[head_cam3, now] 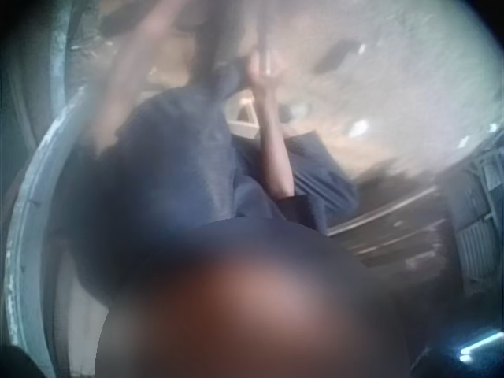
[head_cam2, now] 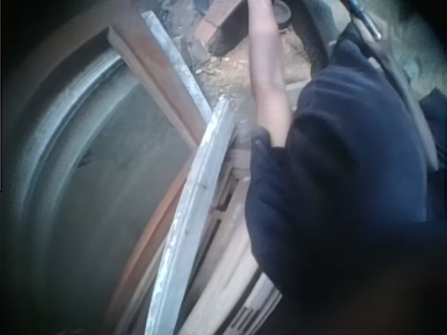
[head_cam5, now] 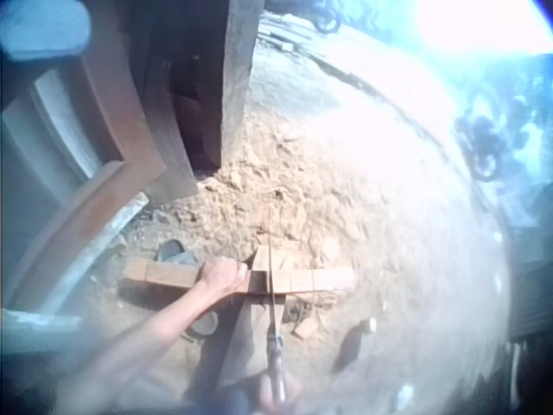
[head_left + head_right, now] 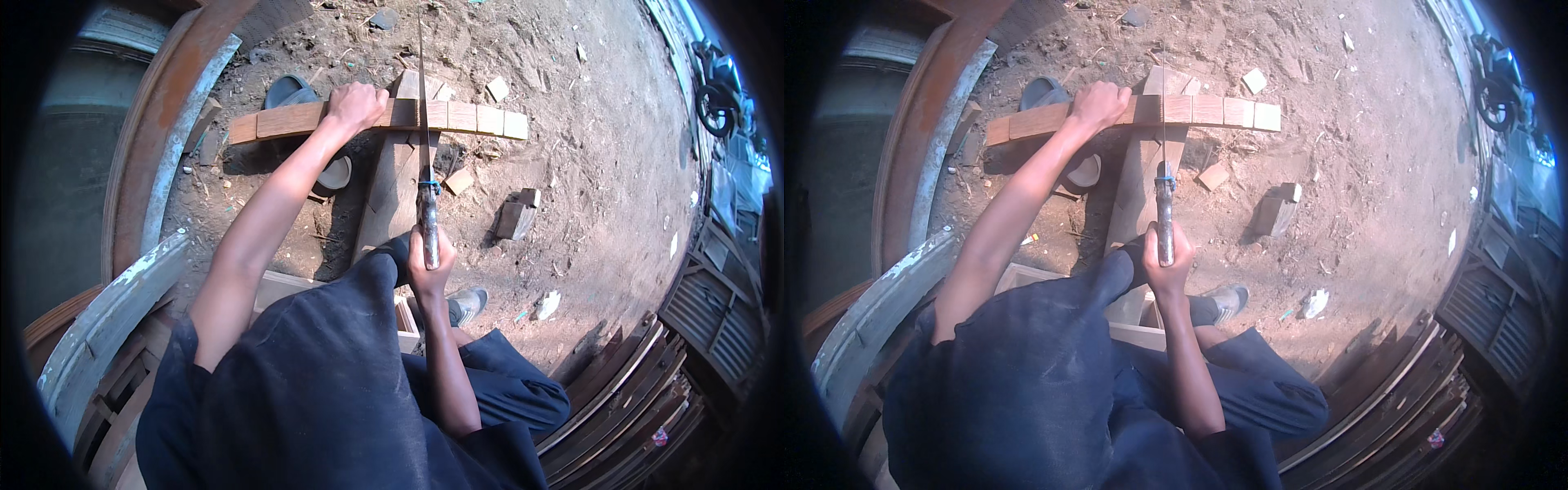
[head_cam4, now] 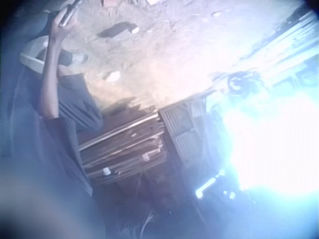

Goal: The person uses a hand saw to cut a small wooden plank resting on a makeshift support. The person holds the plank with one hand and saws with the other, producing sawdust as the cut progresses.

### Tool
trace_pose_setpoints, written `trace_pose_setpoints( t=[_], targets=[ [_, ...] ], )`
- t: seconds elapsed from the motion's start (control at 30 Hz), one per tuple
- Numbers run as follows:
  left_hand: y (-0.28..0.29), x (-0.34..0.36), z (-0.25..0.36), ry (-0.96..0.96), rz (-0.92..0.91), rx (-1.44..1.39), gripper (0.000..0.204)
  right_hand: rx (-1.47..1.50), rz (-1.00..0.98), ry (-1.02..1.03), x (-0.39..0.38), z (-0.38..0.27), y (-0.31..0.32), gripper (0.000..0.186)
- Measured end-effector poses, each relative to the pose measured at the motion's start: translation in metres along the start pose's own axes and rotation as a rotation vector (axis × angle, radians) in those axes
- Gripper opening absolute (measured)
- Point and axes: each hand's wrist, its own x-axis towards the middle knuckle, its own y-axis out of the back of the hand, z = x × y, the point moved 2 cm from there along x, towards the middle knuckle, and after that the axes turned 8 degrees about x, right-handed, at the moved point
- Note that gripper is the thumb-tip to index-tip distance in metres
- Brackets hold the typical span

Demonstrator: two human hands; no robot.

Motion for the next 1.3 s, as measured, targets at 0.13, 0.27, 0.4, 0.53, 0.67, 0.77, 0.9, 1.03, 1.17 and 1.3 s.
trace_pose_setpoints(
  t=[0.13,0.27,0.4,0.53,0.67,0.77,0.9,1.03,1.17,1.3],
  targets=[
    [0.006,0.002,0.013,0.006,-0.051,-0.018,0.034,0.023,0.027,-0.045,0.008,-0.001,0.004,0.006],
    [0.0,0.004,0.007,-0.013,-0.054,-0.007,0.035,-0.084,-0.043,-0.04,0.0,-0.006,0.015,0.006],
    [0.012,0.0,0.019,-0.116,-0.067,0.036,0.036,-0.151,-0.042,-0.051,-0.023,-0.015,0.02,0.005],
    [0.013,-0.008,0.023,-0.16,-0.024,0.043,0.038,0.05,-0.008,-0.035,-0.001,-0.008,0.006,0.008],
    [-0.009,0.0,0.014,-0.17,0.005,0.096,0.025,0.077,-0.002,-0.056,0.0,-0.006,-0.006,0.011],
    [-0.013,0.003,0.017,-0.194,0.027,0.134,0.019,-0.175,-0.008,0.006,-0.057,0.003,0.022,0.006],
    [-0.01,-0.004,0.012,-0.173,0.017,0.057,0.025,-0.13,-0.036,-0.051,-0.048,0.002,0.02,0.006],
    [-0.008,-0.003,0.024,-0.175,0.054,0.078,0.021,0.011,0.007,-0.063,0.033,-0.009,-0.008,0.009],
    [0.005,-0.007,0.023,-0.241,0.072,0.178,0.019,-0.104,-0.051,-0.053,-0.021,0.001,0.017,0.007],
    [-0.003,0.002,0.026,-0.092,-0.041,0.013,0.029,-0.218,-0.022,-0.046,-0.057,-0.002,0.033,0.007]
  ],
)
